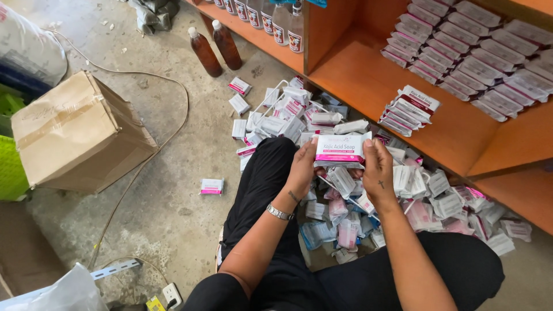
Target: Sorting and stacking individual bars of packaged soap from a pile on the floor onto a wooden shelf.
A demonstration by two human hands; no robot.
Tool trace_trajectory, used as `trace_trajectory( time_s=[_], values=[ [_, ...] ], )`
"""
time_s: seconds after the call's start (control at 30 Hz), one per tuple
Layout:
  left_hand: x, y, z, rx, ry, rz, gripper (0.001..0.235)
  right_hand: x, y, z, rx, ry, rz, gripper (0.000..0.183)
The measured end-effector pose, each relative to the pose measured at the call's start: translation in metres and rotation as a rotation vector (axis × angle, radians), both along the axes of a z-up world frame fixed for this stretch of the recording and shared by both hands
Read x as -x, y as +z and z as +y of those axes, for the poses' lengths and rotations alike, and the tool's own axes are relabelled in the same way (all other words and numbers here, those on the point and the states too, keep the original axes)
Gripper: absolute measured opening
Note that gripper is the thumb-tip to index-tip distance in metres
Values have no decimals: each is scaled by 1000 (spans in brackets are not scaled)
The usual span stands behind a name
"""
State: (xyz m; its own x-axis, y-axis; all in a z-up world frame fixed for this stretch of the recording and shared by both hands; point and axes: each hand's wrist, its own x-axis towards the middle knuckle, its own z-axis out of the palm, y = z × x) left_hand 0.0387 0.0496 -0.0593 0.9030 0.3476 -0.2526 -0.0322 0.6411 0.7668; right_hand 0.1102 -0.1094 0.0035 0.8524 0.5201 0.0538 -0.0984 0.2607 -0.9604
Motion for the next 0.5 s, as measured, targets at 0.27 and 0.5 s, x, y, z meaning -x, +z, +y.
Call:
trace_trajectory(
  time_s=[0.27, 0.5],
  values=[
    [0, 5, 4, -892, 319, -146, 39, -1, -3, 1, -18, -46, 20, 30],
    [8, 21, 0, -984, 309, -21, 36, -4, -13, -2, 11, -57, 16, 27]
  ],
)
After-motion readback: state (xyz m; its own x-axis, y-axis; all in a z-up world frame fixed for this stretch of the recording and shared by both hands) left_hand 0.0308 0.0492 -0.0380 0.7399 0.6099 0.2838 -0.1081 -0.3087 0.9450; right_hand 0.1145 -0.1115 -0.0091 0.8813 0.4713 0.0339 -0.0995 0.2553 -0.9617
